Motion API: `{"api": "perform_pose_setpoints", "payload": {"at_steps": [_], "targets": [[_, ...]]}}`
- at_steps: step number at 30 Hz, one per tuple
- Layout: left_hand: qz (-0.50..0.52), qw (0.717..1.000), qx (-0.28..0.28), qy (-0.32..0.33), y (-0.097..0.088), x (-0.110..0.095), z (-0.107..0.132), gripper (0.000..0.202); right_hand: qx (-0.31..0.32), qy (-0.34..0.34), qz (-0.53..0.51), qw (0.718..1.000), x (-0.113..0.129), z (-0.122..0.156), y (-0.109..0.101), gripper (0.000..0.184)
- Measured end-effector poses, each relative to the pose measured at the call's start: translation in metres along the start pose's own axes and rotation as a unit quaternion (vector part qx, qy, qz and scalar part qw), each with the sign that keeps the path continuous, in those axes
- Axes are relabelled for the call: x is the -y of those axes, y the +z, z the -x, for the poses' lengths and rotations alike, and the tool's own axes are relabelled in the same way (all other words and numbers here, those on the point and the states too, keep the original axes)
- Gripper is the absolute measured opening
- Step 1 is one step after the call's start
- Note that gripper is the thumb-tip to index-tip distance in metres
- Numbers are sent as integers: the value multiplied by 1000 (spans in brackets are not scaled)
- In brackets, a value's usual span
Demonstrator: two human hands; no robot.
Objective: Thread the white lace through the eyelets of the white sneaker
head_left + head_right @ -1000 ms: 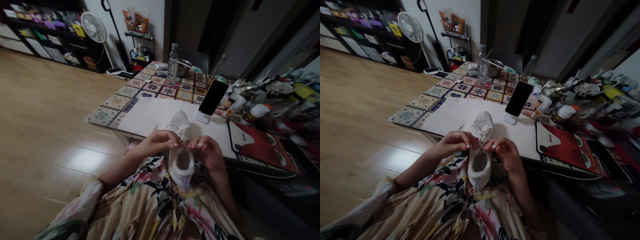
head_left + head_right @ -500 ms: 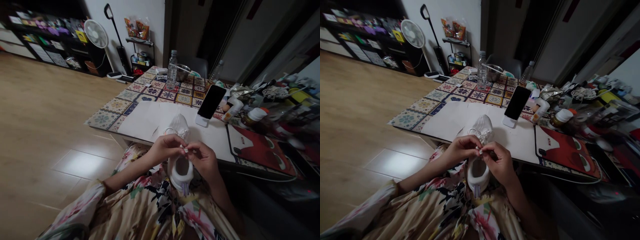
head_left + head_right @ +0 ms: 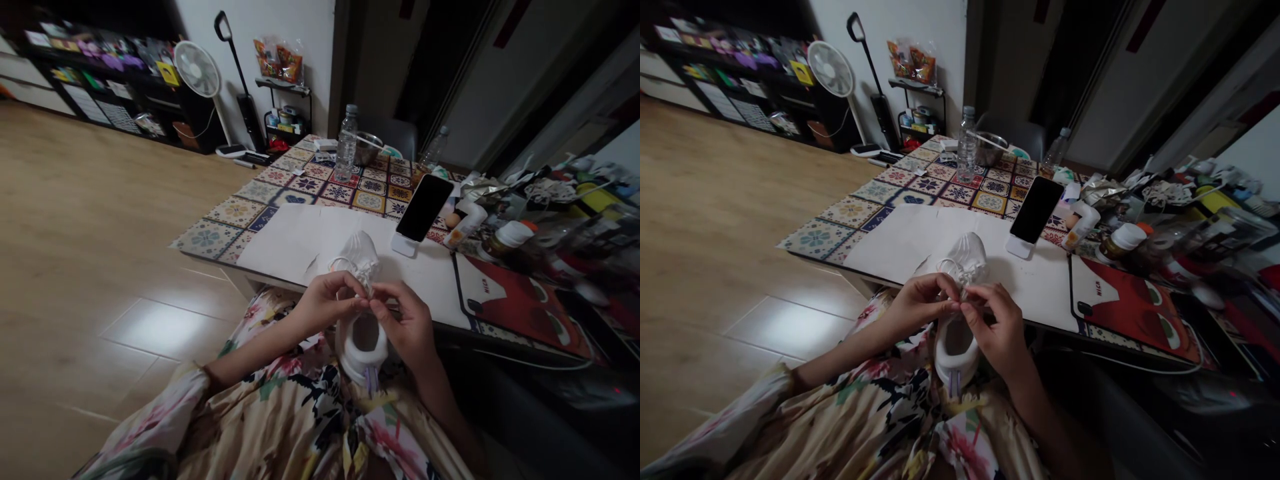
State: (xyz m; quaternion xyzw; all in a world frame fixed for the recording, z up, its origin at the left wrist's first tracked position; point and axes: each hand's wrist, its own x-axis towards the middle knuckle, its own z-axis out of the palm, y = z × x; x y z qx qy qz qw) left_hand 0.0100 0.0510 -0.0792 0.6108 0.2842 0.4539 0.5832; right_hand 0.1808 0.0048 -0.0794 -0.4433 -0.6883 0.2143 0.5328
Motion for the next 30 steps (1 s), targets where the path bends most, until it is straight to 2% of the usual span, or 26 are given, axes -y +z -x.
{"api": "perform_pose_setpoints", "payload": {"at_steps": [2, 4, 8, 11, 13, 16, 19, 23, 27, 30], "targets": [[-14, 1000, -7, 8, -2, 1, 0, 28, 41, -51, 59, 996, 1, -3, -6, 13], [-29, 999, -8, 19, -3, 1, 0, 26, 44, -71, 90, 992, 1, -4, -9, 10], [-22, 1000, -14, 6, -2, 0, 0, 25, 50, -33, 57, 997, -4, -3, -7, 8], [17, 999, -25, -35, 1, -1, 0, 26, 99, 2, 1, 995, -7, -3, -6, 10], [61, 996, -27, -62, 3, -3, 0, 29, 122, -15, 8, 992, -7, -3, -6, 8], [121, 988, -19, -91, 5, -7, -1, 34, 85, -82, 83, 990, -5, -4, -6, 10], [130, 986, -9, -102, 5, -8, -1, 34, 26, -168, 167, 971, -3, -3, -5, 18], [94, 991, 7, -98, 1, -6, -3, 28, 22, -239, 229, 943, -2, -2, -4, 22], [50, 993, 50, -90, -9, 0, -10, 26, 25, -242, 191, 951, -1, -3, -7, 15], [-24, 999, 40, -24, -17, 7, -18, 25, 58, -228, 114, 965, 1, -4, -11, 10]]}}
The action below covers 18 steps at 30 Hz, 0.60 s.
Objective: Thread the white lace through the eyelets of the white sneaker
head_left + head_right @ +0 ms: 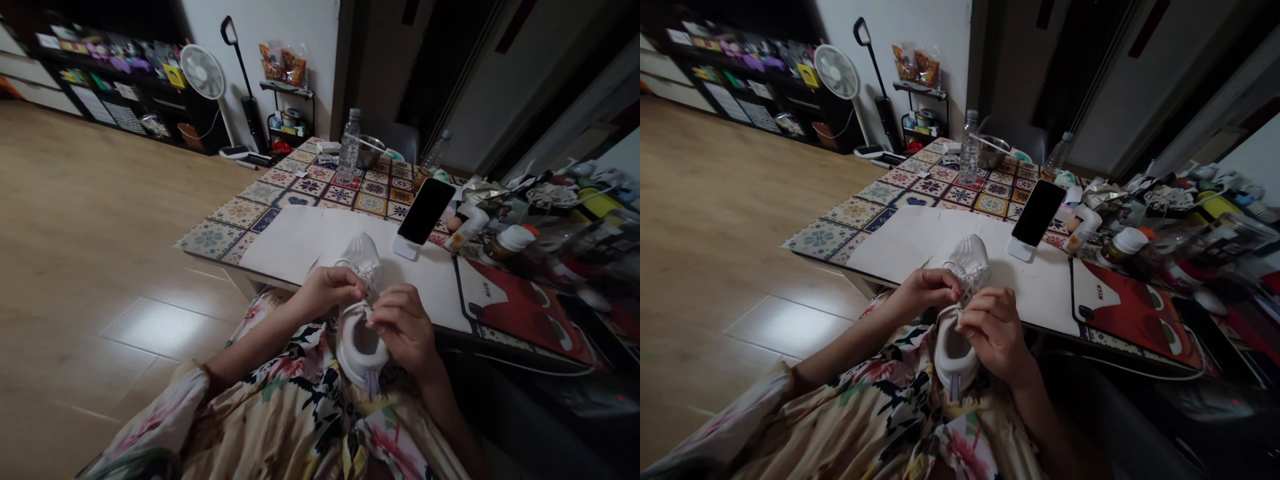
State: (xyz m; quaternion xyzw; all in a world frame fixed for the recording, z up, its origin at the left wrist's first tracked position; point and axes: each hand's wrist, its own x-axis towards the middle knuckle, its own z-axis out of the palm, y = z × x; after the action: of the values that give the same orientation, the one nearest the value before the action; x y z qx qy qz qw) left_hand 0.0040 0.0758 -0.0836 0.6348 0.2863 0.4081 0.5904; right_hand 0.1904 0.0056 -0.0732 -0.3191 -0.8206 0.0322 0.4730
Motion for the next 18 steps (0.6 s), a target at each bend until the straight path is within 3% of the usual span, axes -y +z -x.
{"api": "perform_pose_setpoints", "payload": {"at_steps": [5, 10, 14, 16, 18], "targets": [[-149, 980, -79, 103, -6, 14, -9, 24, 74, 7, -96, 993, 1, -3, -4, 11], [-165, 979, -51, 110, -10, 18, -7, 23, 97, 20, -120, 988, -1, -1, -4, 10], [-173, 974, -75, 127, -13, 10, 2, 27, 74, 99, -57, 991, -2, 3, -5, 5], [-165, 974, -47, 146, -13, 4, 8, 31, 70, 136, -15, 988, -2, 2, -6, 5], [-164, 973, 37, 159, -12, -2, 14, 33, 75, 141, 15, 987, -1, 0, -7, 5]]}}
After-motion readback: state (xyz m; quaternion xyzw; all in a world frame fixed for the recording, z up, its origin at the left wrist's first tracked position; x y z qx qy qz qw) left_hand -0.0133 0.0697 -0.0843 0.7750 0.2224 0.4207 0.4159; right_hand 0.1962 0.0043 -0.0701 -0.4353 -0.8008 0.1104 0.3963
